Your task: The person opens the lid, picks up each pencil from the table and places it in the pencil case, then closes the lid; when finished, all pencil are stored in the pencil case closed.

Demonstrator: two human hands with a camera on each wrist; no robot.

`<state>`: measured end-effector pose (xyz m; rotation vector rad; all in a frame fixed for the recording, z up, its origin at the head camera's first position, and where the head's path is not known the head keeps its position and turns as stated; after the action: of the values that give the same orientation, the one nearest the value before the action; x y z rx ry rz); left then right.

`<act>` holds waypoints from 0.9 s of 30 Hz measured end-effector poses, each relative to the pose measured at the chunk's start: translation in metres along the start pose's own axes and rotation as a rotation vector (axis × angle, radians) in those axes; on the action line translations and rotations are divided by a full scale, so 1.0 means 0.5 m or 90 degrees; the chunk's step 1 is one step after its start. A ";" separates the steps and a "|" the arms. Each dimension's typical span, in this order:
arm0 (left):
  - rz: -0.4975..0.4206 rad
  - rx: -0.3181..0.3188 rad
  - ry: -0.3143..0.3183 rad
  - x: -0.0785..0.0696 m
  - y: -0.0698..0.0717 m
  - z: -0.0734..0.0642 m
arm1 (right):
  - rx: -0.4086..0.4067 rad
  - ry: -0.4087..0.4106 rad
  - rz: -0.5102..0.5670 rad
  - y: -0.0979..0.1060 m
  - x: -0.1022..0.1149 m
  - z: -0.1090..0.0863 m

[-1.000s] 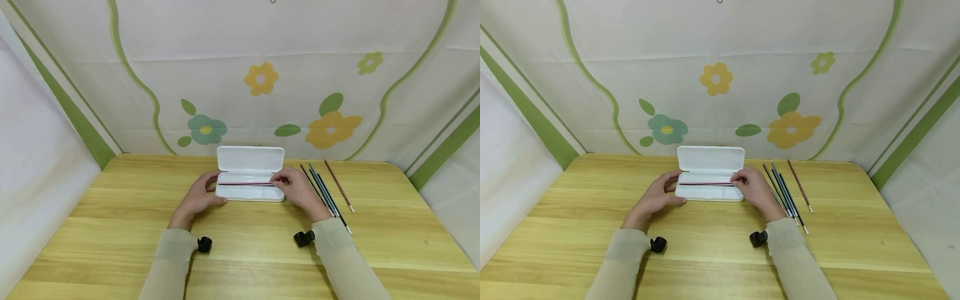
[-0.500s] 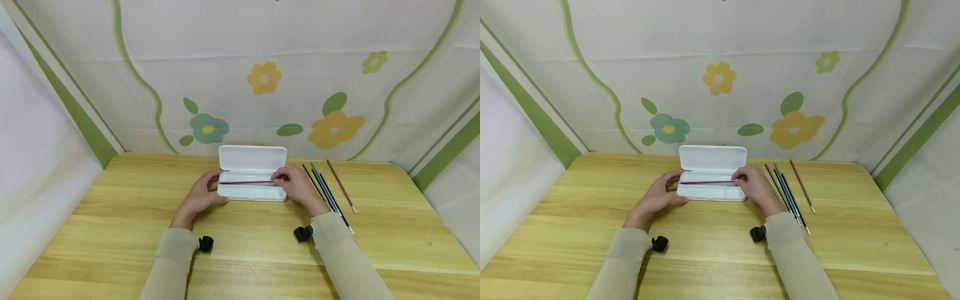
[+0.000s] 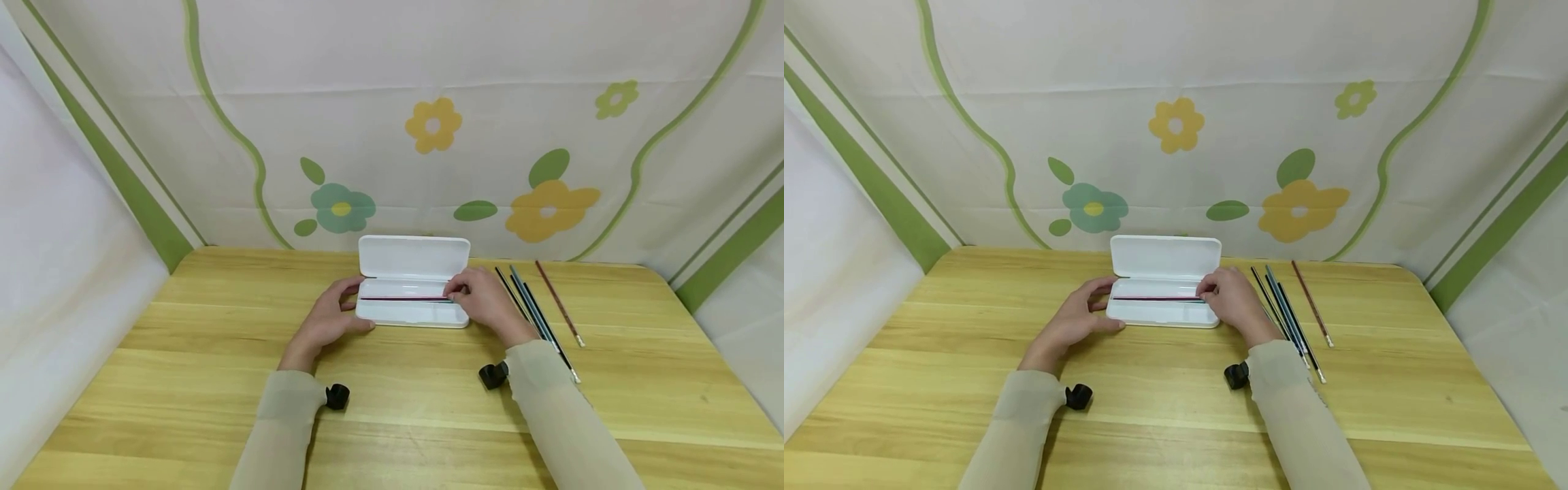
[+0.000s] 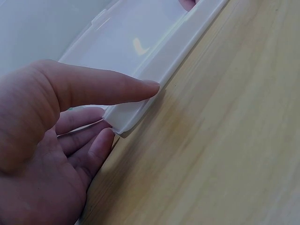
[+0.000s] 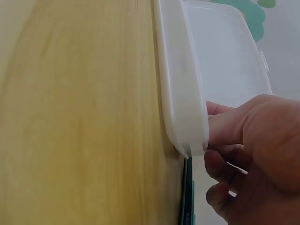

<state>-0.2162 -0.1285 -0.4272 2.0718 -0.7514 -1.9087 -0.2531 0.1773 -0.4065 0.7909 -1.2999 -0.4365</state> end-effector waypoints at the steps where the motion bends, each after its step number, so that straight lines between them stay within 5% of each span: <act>1: -0.001 0.001 0.000 0.001 0.000 0.000 | 0.002 0.001 0.000 0.000 0.000 0.000; 19: 0.000 0.001 -0.007 0.000 0.001 -0.004 | 0.010 0.019 0.004 0.000 -0.001 -0.005; 27: -0.002 0.001 -0.010 0.001 -0.004 -0.001 | -0.009 0.005 0.093 0.002 -0.018 -0.020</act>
<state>-0.2154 -0.1273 -0.4286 2.0628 -0.7533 -1.9283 -0.2457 0.1870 -0.4123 0.6791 -1.3365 -0.3250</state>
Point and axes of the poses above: each hand's wrist, its own z-axis towards the middle knuckle, its own y-axis out of the back of the hand, x = y × z, the point moved 2 cm from there along z, towards the middle knuckle, and after that the axes turned 11 degrees about z, right-handed, at the moved point
